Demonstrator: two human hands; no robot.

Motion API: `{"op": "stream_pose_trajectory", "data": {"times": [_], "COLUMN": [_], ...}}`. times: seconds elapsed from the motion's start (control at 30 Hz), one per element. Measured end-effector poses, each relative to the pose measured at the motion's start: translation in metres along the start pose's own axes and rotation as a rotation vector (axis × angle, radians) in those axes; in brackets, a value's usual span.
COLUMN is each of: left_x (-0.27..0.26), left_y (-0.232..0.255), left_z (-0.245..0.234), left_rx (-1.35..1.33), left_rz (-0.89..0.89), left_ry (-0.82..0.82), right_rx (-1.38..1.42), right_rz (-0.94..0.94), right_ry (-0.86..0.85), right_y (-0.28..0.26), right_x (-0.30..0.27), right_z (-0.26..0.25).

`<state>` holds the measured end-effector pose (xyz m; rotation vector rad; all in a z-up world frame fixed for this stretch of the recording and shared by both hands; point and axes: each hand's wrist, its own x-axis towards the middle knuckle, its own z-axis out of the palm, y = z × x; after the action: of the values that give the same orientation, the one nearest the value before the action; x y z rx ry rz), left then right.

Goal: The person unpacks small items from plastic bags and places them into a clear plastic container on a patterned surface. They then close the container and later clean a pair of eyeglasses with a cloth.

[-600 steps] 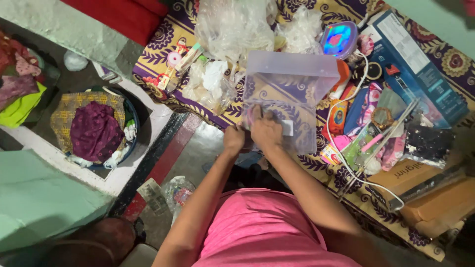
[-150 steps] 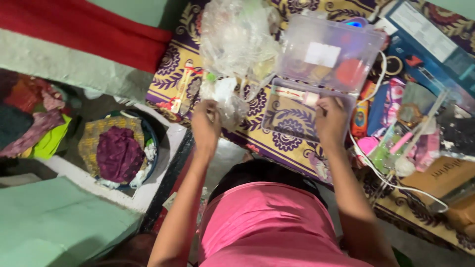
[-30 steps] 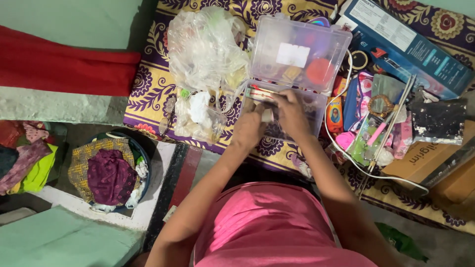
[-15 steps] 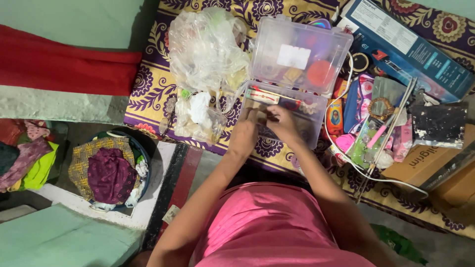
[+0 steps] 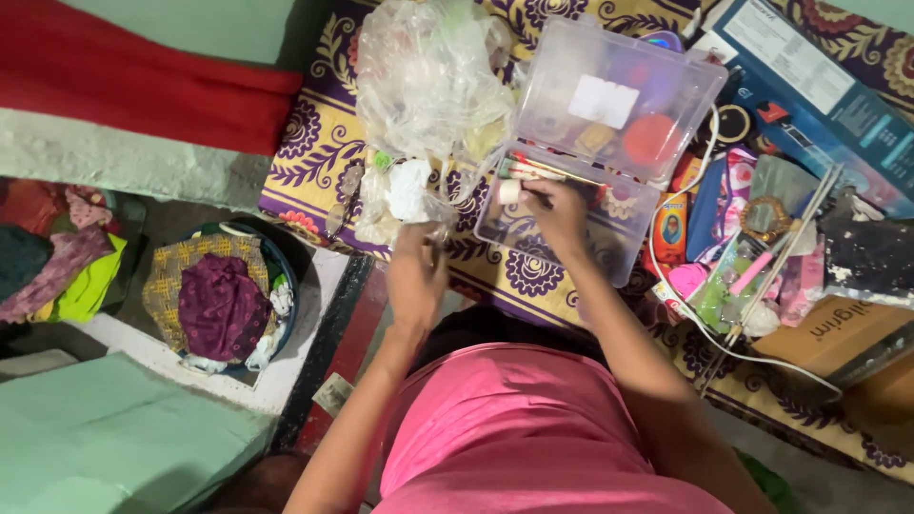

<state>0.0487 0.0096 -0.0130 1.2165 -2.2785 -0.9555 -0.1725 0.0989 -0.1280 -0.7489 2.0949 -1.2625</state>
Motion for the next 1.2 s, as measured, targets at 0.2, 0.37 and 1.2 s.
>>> {"op": "stream_pose_trajectory", "data": {"times": [0.2,0.37,1.2], "left_x": [0.018,0.022,0.010], "left_y": [-0.024,-0.040,-0.021], "left_z": [-0.015,-0.005,-0.004], "left_rx": [0.375,0.143,-0.844], "left_rz": [-0.004,-0.028,-0.282], "left_ry": [0.081,0.072,-0.036], "right_rx": [0.214,0.135,0.711], "right_rz": [-0.026,-0.172,0.097], "right_ry": [0.032,0.078,-0.229], "right_y": [-0.001,-0.040,-0.086], "right_x": [-0.012,-0.036,-0.064], "right_z": [-0.003,-0.003,0.014]}}
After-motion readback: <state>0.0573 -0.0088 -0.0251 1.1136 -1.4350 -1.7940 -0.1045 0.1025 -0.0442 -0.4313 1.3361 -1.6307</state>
